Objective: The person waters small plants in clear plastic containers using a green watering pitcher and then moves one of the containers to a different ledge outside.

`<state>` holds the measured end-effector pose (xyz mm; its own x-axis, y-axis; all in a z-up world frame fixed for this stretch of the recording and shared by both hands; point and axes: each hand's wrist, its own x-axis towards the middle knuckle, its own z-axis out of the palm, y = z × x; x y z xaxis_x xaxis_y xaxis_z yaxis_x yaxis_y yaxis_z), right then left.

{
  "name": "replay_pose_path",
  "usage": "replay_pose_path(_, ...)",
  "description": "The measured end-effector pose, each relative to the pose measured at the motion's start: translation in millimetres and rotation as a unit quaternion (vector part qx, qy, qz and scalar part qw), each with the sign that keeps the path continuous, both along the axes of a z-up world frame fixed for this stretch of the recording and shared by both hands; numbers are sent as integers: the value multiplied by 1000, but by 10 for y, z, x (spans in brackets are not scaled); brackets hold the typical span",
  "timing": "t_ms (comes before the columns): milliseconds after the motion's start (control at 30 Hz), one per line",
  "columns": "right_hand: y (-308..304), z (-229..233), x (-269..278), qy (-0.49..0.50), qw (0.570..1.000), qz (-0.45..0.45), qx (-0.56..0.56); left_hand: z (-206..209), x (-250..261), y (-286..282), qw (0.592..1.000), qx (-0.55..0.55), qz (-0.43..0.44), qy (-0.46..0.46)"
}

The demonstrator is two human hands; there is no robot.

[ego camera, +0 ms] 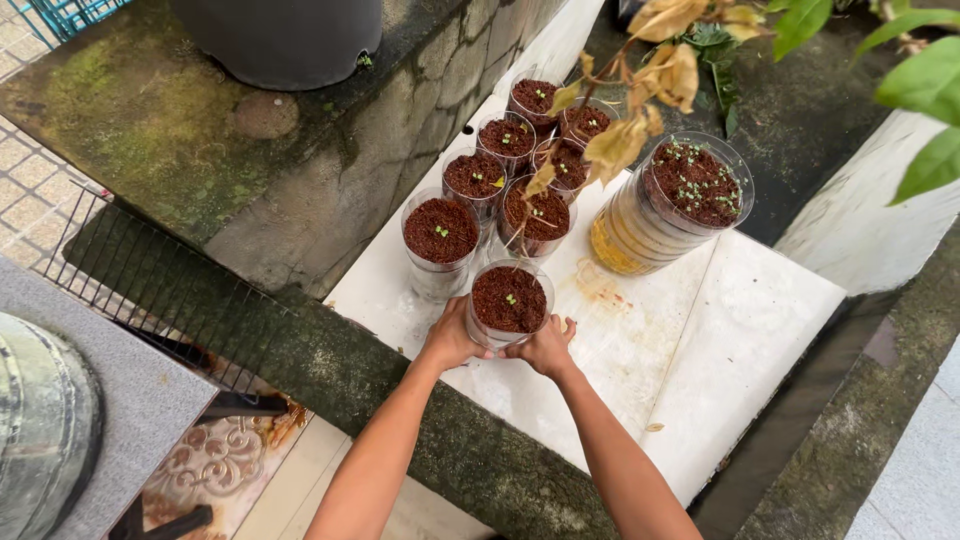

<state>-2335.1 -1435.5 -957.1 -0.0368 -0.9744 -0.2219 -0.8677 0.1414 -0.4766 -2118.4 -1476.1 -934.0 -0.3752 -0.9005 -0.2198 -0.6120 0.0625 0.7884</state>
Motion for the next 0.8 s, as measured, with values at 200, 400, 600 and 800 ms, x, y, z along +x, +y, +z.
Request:
replay_pose_path(200,-38,-130,-51,12,1000,-4,9,16,-42,-21,999,43,10,-29)
replay_pose_path(400,-151,-190,1,15,1000,1,8,53,-51,-11,998,42,44,-30)
replay_pose_path(600,-253,-70,37,26,1000,-4,12,41,-62,-39,997,42,63,-31)
replay_pose_path(800,-286,69,81,63,998,-7,18,4,-77,-35,995,42,87,-17)
